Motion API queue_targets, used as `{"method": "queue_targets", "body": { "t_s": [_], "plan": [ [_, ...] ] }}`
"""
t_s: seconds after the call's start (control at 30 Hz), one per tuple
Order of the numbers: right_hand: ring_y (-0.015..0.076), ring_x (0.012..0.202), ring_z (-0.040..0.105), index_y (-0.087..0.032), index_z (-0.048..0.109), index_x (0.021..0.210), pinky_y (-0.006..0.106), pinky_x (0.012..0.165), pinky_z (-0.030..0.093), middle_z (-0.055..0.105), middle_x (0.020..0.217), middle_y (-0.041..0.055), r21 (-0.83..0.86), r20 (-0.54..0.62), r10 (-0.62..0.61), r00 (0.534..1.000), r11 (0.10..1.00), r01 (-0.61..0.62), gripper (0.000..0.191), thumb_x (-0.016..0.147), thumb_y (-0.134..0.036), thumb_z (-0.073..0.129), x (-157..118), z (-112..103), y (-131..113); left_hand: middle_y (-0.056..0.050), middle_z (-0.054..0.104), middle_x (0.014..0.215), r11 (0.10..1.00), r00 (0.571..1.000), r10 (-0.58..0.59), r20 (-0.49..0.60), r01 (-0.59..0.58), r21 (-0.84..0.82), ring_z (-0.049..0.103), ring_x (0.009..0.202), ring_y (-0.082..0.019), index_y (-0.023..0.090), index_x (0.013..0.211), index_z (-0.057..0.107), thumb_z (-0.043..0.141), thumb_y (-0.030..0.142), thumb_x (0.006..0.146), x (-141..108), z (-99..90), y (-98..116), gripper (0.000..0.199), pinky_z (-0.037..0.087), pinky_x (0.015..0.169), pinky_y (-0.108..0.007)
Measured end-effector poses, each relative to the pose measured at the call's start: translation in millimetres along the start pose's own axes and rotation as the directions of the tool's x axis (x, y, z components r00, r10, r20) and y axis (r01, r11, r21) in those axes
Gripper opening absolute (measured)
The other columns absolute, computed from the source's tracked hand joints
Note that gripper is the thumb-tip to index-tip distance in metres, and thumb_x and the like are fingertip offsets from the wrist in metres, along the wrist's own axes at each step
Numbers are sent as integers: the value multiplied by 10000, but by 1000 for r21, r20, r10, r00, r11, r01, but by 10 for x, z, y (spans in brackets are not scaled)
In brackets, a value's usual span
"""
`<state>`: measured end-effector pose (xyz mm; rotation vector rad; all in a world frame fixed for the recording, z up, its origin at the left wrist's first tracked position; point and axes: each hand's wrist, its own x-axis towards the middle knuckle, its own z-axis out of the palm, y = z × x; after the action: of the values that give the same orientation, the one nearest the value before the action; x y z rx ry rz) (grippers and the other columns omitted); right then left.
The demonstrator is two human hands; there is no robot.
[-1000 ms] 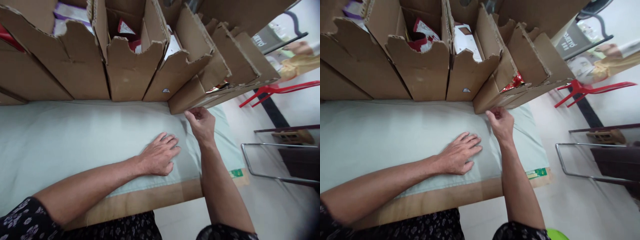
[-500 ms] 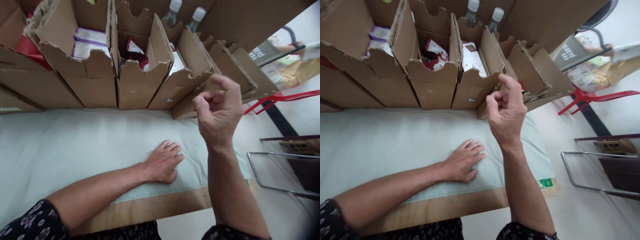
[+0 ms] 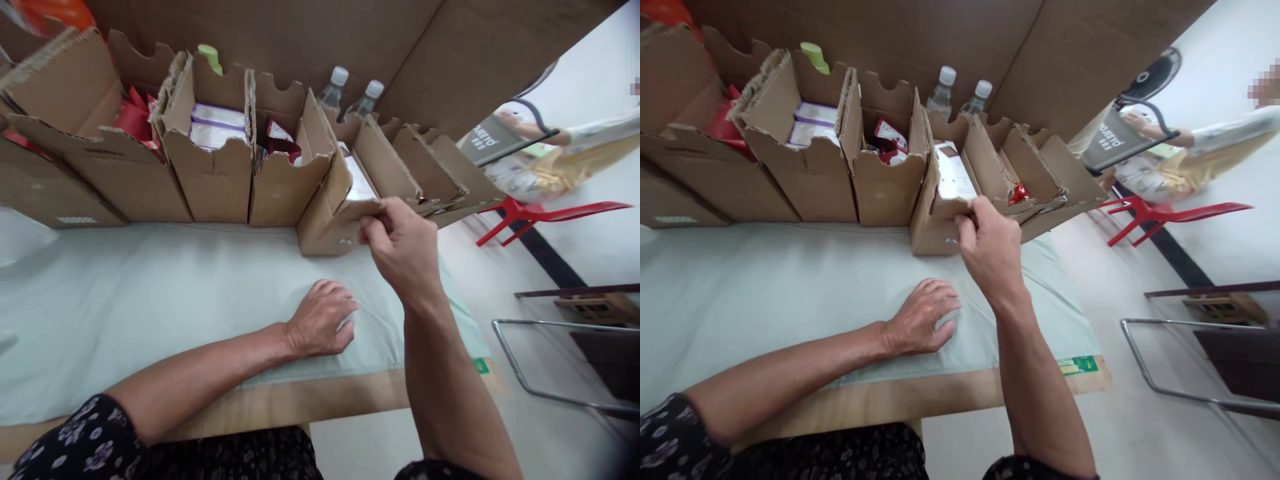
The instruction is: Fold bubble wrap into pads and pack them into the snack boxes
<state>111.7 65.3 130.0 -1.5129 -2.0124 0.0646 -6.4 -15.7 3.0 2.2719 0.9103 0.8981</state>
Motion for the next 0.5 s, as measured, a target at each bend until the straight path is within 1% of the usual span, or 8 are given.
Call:
{"method": "queue_targets", "body": {
  "t_s": [0.07,0.13,0.23,0.3,0.33,0.4,0.43,0.5],
  "plan": [
    [190,660,680,-253,662,924,319,679,518,718,730,-5,46,1,23,1000,999,-23,98,947,-274,569,-396,-206,-65,-107,797,1030,997,996,46,-73,-50,-51,739,1006,-264,160,1046,749,569,229,906,-211,-153,111,239,547,1051,-506],
    [209,697,721,-284,685,962,352,716,570,744,786,-5,65,-5,14,1000,998,-13,93,949,-292,594,-860,-431,-33,-75,790,980,995,982,63,-176,-76,-70,741,918,-222,185,1021,739,560,199,921,-469,-354,202,206,581,993,-460],
    [258,777,759,-361,735,1040,416,736,616,779,898,11,58,-68,-37,997,997,41,160,905,-311,665,-1609,-742,149,-102,749,1151,998,926,-58,-372,52,-27,729,1062,-240,206,1144,712,590,166,903,-773,-671,230,273,611,962,-437],
    [300,828,761,-415,755,1132,466,716,622,782,961,22,82,-178,62,982,995,-48,267,879,-338,714,-2063,-886,289,-135,672,1340,981,867,-184,-464,192,-29,678,1234,-279,221,1326,644,608,173,890,-830,-825,186,440,593,1039,-485],
    [336,923,763,-451,731,1236,511,757,630,781,1049,33,121,-257,152,954,985,-124,396,849,-369,756,-2253,-931,351,-150,614,1441,969,846,-239,-478,243,-54,638,1312,-303,230,1417,587,620,186,880,-810,-870,158,540,569,1087,-525],
    [389,1122,733,-527,575,1464,581,846,631,756,1229,52,229,-342,351,872,931,-285,711,797,-444,808,-2536,-968,460,-160,488,1601,943,843,-332,-424,297,-149,556,1424,-349,257,1550,463,643,219,857,-694,-894,120,716,525,1139,-590],
    [398,1190,713,-544,467,1549,596,877,629,734,1309,58,276,-336,430,838,896,-349,841,786,-480,813,-2628,-963,511,-158,450,1642,928,857,-366,-363,308,-210,528,1453,-364,270,1584,418,649,233,849,-614,-875,114,771,512,1150,-609],
    [403,1202,717,-496,417,1596,589,880,638,722,1360,85,300,-232,490,840,858,-418,887,795,-531,796,-2723,-910,611,-151,452,1657,894,895,-384,-226,300,-333,505,1478,-376,273,1607,384,648,238,834,-461,-794,130,817,494,1170,-623]
  ]
}}
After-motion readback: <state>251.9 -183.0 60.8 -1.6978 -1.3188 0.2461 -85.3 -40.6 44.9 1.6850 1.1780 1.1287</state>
